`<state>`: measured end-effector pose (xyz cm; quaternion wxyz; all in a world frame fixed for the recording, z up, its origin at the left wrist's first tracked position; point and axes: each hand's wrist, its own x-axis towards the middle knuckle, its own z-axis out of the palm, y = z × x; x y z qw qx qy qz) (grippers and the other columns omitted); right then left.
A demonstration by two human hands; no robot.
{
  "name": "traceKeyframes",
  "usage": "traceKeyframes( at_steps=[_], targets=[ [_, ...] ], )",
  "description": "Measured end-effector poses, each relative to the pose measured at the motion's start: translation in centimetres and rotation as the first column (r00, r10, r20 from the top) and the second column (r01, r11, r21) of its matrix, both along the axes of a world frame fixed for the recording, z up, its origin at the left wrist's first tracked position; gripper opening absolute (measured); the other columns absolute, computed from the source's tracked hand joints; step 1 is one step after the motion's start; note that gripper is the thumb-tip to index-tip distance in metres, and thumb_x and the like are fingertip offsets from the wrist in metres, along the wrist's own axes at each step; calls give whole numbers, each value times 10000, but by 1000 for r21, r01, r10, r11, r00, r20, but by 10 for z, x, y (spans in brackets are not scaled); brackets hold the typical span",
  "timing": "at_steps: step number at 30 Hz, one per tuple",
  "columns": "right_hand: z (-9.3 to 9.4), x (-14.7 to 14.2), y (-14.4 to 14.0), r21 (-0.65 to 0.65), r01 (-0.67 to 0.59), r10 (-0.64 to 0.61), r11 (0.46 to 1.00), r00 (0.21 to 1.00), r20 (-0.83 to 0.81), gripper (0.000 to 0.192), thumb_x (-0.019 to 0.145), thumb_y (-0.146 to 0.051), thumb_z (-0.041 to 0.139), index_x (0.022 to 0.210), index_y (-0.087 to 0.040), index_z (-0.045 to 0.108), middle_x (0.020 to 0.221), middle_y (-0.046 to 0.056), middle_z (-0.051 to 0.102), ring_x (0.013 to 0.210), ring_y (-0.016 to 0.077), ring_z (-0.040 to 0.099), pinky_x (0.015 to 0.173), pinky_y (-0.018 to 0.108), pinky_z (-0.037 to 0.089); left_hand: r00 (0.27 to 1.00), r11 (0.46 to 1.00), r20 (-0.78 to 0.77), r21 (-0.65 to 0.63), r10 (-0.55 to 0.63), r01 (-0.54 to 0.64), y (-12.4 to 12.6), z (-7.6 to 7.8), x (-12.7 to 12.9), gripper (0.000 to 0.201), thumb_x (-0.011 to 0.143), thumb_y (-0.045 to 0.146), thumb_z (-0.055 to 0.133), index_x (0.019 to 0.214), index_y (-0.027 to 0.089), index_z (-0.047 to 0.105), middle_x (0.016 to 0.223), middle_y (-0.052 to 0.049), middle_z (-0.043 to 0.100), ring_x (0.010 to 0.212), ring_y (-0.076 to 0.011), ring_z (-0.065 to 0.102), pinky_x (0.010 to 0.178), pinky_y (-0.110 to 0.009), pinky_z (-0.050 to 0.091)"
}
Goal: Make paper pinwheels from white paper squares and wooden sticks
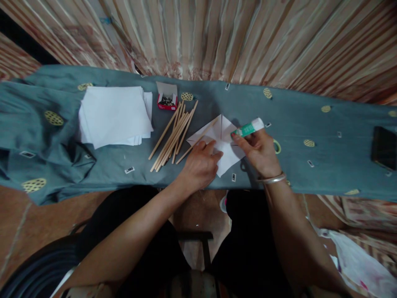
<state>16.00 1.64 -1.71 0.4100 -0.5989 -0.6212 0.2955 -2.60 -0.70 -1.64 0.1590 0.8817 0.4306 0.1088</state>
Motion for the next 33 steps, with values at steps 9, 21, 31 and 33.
traceKeyframes(
  at_steps=[9,21,31,33],
  targets=[
    [13,3,-2,-214,-56,-90,975,784,-614,246,714,-416,769,860,-249,663,937,1,726,912,168,696,935,379,563,883,986,448,-148,141,-82,5,-10,-10,471,819,116,500,1287,145,548,1404,-151,514,1289,-266,479,1081,-482,398],
    [9,-27,-9,-283,-206,-106,937,603,-790,276,653,-396,822,858,-240,722,840,-21,740,765,118,694,827,295,595,322,751,702,-659,635,-44,16,-9,-16,401,666,258,728,1045,136,683,992,-84,735,890,-208,678,848,-360,531],
    [10,-32,-9,-307,-194,-144,932,581,-801,268,591,-358,870,800,-246,744,805,-39,744,686,84,672,707,205,589,362,755,691,-653,626,-61,13,-4,-19,390,671,257,740,1040,142,689,1099,-100,721,945,-222,683,886,-382,531],
    [8,-31,-9,-297,-193,-123,935,610,-783,270,608,-368,860,820,-248,742,813,-35,746,688,93,676,715,223,592,368,759,691,-647,622,-66,13,-4,-19,389,676,261,739,1043,142,688,1110,-102,717,950,-222,683,885,-378,532]
  ],
)
